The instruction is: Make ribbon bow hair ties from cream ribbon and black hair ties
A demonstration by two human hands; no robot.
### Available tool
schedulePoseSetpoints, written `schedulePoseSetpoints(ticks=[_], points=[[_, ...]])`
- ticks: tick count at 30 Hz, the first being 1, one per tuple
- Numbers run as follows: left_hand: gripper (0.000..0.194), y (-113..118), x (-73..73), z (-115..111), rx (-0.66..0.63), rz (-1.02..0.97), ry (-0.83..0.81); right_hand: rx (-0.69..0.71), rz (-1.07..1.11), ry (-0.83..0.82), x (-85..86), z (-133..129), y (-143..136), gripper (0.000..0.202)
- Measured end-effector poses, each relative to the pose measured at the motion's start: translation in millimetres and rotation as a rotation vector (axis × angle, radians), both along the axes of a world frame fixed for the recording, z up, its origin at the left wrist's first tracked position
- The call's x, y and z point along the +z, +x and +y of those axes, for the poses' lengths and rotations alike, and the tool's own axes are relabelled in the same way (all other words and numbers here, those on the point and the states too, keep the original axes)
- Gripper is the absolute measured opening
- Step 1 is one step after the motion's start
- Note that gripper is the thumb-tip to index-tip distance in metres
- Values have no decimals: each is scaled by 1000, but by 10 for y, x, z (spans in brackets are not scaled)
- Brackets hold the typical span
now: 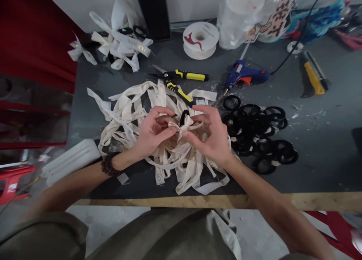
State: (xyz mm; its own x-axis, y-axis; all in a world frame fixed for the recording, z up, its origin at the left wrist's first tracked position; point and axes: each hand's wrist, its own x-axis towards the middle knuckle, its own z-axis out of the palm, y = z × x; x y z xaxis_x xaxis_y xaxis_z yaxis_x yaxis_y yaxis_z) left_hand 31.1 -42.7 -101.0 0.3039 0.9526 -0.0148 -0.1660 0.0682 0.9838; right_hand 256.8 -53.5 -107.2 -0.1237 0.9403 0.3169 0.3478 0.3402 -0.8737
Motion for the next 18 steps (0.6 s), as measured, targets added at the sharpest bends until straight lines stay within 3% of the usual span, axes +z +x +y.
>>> schedulePoseSetpoints(ticks=[8,12,18], points=[[16,-3,-7,-61,-12,180,110,-49,74,-73,43,-10,-59,55],[15,1,2,-44,51,175,164,3,91,-128,54,9,-49,64],[17,-2,13,-47,22,131,146,47,105,-124,0,6,-47,76]])
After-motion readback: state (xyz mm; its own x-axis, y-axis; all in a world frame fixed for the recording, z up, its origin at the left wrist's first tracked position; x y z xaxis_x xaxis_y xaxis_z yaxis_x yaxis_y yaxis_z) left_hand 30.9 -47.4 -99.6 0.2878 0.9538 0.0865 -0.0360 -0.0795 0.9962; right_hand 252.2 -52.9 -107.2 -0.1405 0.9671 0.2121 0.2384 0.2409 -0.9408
